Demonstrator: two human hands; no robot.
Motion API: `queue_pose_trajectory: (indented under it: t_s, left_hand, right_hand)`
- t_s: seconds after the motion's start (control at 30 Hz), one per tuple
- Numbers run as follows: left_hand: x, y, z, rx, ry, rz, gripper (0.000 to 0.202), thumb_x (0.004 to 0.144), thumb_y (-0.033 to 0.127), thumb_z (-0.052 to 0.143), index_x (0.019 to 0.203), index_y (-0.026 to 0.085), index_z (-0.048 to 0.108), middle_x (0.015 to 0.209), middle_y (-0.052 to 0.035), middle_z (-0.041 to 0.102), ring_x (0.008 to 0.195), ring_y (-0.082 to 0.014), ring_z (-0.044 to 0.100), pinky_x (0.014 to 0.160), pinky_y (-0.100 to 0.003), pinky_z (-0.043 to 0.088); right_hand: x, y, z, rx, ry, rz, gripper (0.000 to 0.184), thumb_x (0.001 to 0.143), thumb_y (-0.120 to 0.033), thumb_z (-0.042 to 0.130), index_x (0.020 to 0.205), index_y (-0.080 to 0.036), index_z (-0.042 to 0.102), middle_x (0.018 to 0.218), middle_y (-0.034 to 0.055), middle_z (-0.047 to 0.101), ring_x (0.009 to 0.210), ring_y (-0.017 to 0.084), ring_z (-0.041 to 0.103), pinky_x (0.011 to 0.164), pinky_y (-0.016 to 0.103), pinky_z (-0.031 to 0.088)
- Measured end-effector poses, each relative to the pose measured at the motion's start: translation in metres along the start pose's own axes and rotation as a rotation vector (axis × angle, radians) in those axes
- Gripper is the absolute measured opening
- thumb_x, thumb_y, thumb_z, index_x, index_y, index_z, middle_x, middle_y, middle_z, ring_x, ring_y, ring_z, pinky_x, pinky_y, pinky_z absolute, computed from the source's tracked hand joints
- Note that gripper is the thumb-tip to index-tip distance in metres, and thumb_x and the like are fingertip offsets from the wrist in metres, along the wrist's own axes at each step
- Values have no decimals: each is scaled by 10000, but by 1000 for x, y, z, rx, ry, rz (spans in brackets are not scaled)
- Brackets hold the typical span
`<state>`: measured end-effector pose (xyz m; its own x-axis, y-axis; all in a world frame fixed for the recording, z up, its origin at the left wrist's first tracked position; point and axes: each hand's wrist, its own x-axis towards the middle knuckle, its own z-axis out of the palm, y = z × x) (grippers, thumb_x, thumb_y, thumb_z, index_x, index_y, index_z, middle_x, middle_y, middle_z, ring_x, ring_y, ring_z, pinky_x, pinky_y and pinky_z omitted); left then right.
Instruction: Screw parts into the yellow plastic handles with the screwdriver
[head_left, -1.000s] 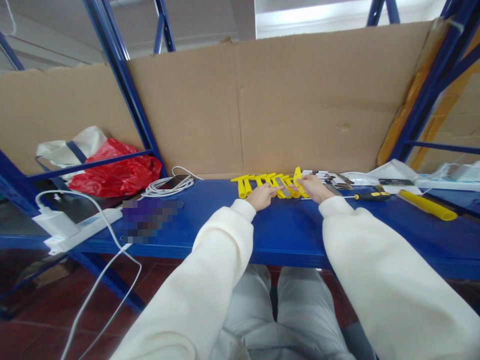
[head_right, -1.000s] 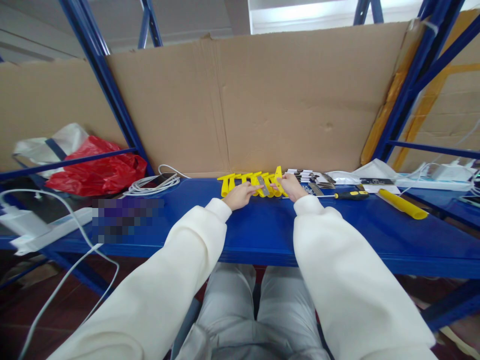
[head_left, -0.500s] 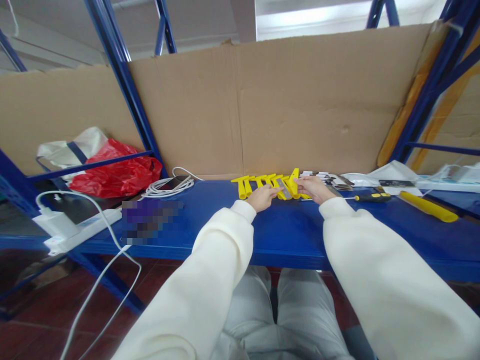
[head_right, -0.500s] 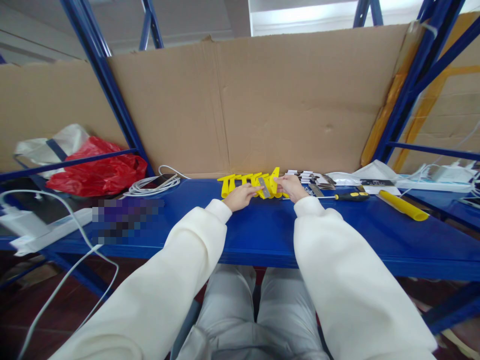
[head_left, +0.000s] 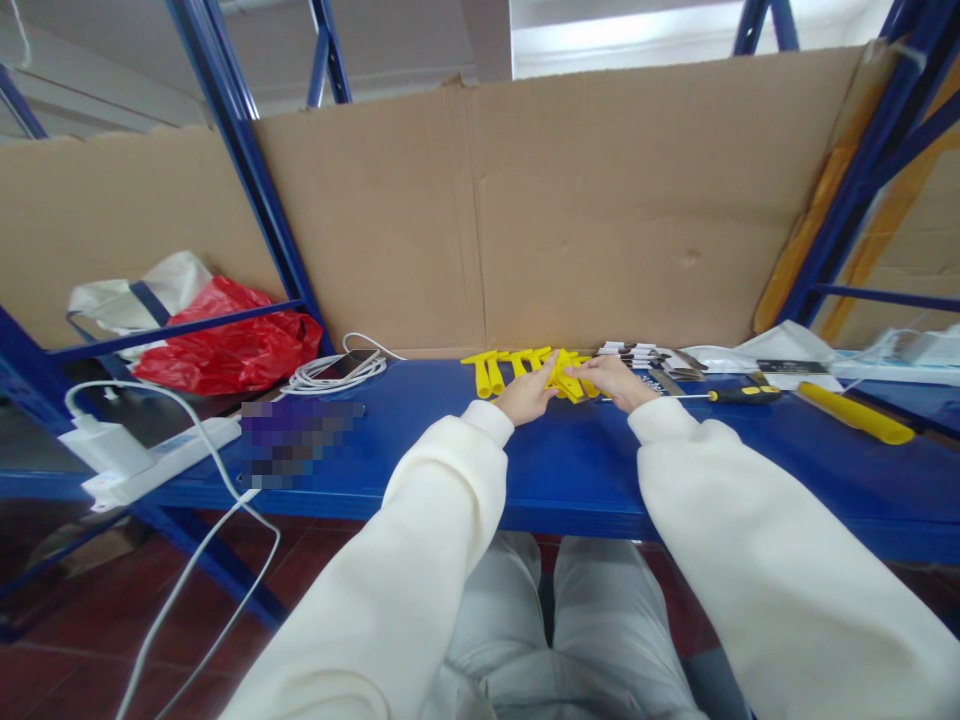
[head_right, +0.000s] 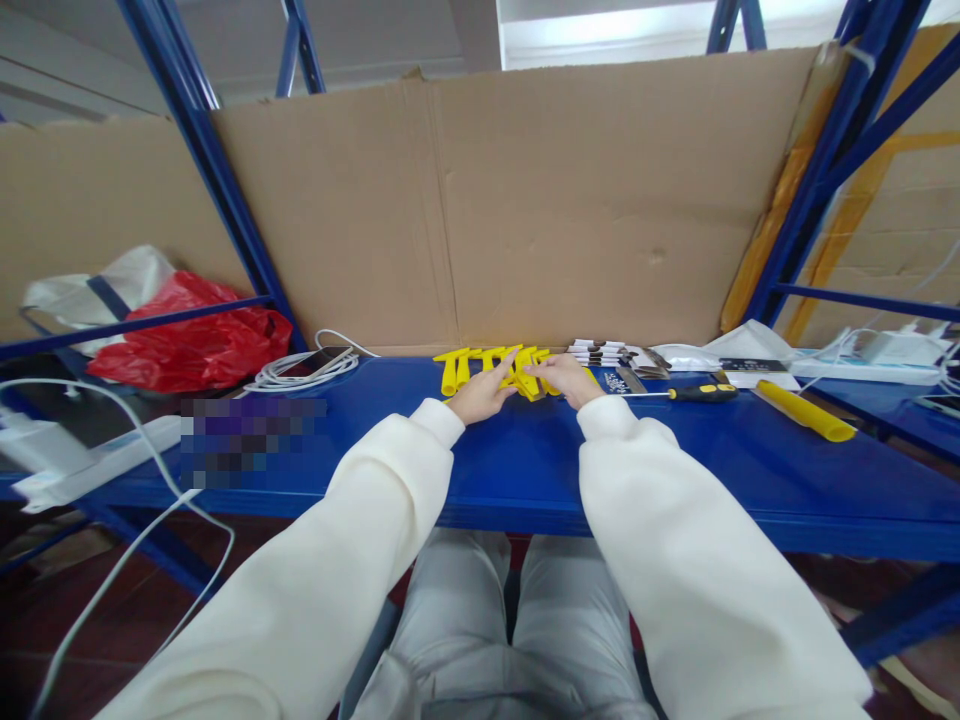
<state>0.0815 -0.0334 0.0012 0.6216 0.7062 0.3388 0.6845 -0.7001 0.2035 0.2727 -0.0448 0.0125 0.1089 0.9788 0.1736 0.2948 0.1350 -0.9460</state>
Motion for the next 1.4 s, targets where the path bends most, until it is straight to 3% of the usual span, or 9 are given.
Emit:
queue_pose_trajectory:
  t_s: [0.2,0.4,0.5,0.63,0.77,0.87,1.0,1.1,1.4]
  left_hand:
    - [-1,1,-1,-20,-3,-14,766,1039,233,533,1723,109,210,1431,-231,692,1349,-306,666,1125,-433,507]
    - [1,-3,3,-33,43,18,775,1026,214,540,1727,170,214,1416,-194,712,1328,-288,681,1117,-450,521]
    - [1,-5,5,-35,44,34,768,1023,201,537,1725,212,226,1423,-166,714,1335,-279,678,1121,-454,517]
    - [2,-9,7,-29,54,77,701,1023,180,533,1693,207,329,1486,-161,679,1376,-260,650,1148,-432,507]
    - [3,-9,7,15,67,124,534,1024,146,527,1557,173,557,1460,-154,698,1351,-245,664,1182,-414,491]
    - [3,-6,4,39,70,124,462,1031,143,524,1478,151,639,1376,-154,743,1293,-247,697,1164,-412,512]
    - [2,-3,0,42,102,117,450,1038,142,516,1467,151,652,1375,-149,744,1305,-245,686,1168,-417,513]
    - [1,-2,0,46,90,104,448,1042,136,509,1470,127,642,1376,-156,742,1319,-240,677,1175,-405,504]
    - [3,-8,7,25,145,100,384,1021,122,547,1374,146,694,1394,-148,737,1321,-246,685,1162,-421,523]
  right_hand:
    - [-4,-4,2,-46,52,38,326,656,-305,951,603,-165,661,625,24,669,581,130,571,531,233,439]
    - [-5,-5,4,-82,98,-7,420,638,-282,966,599,-199,556,592,-22,572,594,116,519,536,221,415]
    - [-1,0,5,-65,157,-46,491,586,-229,988,656,-218,503,644,-48,543,639,114,527,590,221,444]
    - [5,8,6,-44,185,-59,559,535,-292,1018,774,-235,515,730,-46,557,697,131,554,612,230,475]
    - [7,9,8,-25,162,-13,541,561,-268,1012,801,-222,530,745,-42,568,706,121,564,629,214,470]
    - [4,5,6,17,158,-1,479,612,-232,988,806,-207,551,757,-28,600,704,118,576,629,208,459]
    - [0,-1,-2,26,95,47,341,733,-312,929,784,-187,616,689,-12,603,630,117,527,530,206,385]
    - [-3,-3,-10,25,11,80,352,761,-381,922,726,-175,638,630,-7,582,586,107,484,480,196,331]
    - [-4,0,-9,107,-79,89,417,710,-336,978,632,-170,603,618,1,605,587,99,520,524,195,392]
